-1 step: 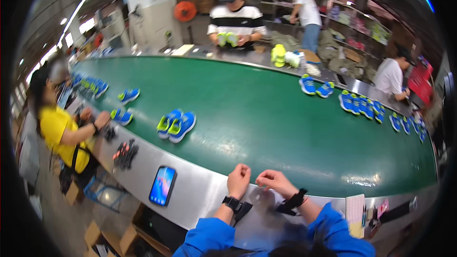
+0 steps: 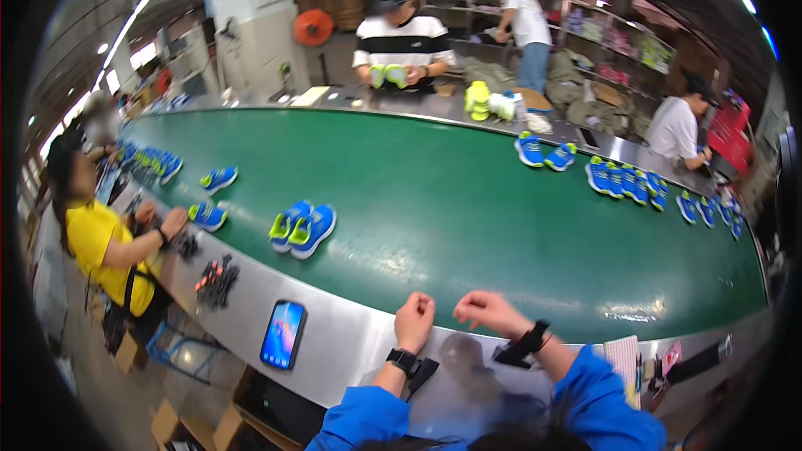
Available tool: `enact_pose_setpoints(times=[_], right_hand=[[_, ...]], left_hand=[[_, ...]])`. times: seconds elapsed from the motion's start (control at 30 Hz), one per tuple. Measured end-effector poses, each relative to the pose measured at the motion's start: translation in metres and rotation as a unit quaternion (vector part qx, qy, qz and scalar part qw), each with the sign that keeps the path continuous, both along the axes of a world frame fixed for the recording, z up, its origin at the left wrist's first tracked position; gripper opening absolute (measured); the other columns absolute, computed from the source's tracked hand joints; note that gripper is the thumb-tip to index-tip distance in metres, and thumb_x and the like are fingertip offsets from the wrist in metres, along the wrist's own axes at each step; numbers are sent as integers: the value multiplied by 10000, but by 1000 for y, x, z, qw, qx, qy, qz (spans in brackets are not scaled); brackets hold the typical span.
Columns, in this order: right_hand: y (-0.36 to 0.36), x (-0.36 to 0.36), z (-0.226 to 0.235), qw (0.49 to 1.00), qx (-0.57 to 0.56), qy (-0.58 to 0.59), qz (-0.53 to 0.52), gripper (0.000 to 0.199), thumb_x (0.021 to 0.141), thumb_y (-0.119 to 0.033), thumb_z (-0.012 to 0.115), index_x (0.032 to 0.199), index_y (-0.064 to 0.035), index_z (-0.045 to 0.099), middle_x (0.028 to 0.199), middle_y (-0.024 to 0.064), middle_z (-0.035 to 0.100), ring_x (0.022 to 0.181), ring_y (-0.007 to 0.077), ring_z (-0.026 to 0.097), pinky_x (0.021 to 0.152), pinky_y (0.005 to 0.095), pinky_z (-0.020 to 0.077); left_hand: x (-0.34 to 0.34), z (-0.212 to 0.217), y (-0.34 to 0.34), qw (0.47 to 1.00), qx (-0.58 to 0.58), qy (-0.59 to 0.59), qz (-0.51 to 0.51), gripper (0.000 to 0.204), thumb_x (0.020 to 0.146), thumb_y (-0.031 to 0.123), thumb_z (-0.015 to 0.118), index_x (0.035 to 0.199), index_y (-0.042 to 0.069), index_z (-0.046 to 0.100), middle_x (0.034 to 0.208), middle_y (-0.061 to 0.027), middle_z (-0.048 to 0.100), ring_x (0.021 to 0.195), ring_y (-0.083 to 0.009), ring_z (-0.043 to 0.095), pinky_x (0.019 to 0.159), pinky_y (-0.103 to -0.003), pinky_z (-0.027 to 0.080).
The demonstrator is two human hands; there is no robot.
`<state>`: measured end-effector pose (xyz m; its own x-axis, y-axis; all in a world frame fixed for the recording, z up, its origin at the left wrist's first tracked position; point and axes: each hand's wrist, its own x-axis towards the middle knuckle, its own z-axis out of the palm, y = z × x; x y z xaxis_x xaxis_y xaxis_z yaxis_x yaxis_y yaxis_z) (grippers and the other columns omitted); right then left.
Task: The person picks up pairs of blue and green sneakers from a green conveyor belt, inspects them by turning them over, and places them back on the belt. The person repeats this process for multiple pairs throughout the clip.
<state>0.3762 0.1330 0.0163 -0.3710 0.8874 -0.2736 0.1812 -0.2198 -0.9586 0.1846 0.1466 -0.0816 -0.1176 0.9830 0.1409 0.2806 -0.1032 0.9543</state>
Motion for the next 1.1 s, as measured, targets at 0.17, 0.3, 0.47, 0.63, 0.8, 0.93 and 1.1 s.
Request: enact_pose_setpoints(times=[0.17,0.3,0.47,0.63,0.8,0.93,1.1], right_hand=[[63,112,180,989,31,-146,-12,276,938,-288,652,1089,-57,645,989,47,685,837,127,662,695,281,543],[126,196,276,950,19,-301,-79,314,921,-259,655,1106,-9,610,976,100,680,816,199,704,684,312,605],[219,257,280,948,54,-219,-226,324,899,-158,644,1179,-31,542,939,139,640,823,291,720,670,326,626],[321,396,72,923,210,-253,-199,348,870,-96,658,1195,-64,540,1021,162,611,962,334,648,766,460,617],[385,334,-88,859,-59,109,-496,636,821,181,536,1354,-128,383,1449,230,315,1035,393,593,784,532,628],[428,324,-126,822,98,160,-538,693,861,132,566,1420,-198,322,1392,186,347,1028,368,597,745,454,643],[464,339,-146,785,136,128,-590,782,797,-26,767,1418,-196,322,1306,212,439,989,330,604,668,444,632]], left_hand=[[5,-3,6,994,-58,-75,-54,96,904,126,636,880,35,616,625,-23,614,549,-94,580,526,-272,468],[12,15,7,987,-101,-90,-83,101,909,100,632,870,10,608,641,-30,622,544,-95,602,509,-260,494],[14,22,13,986,-159,11,-51,77,890,107,641,876,32,630,639,-20,638,525,-96,608,498,-242,478],[52,26,47,920,-210,-299,-141,128,939,151,628,916,27,603,685,-33,599,561,-92,574,457,-206,418],[52,6,68,916,-181,-332,-131,143,970,143,566,956,5,602,710,-42,606,552,-83,532,509,-200,390],[53,31,59,922,-228,-273,-150,222,986,271,559,921,71,628,766,-21,588,658,-101,504,616,-238,393],[58,33,58,932,-236,-232,-148,124,989,169,552,968,64,614,717,21,571,611,-35,471,565,-176,357]])
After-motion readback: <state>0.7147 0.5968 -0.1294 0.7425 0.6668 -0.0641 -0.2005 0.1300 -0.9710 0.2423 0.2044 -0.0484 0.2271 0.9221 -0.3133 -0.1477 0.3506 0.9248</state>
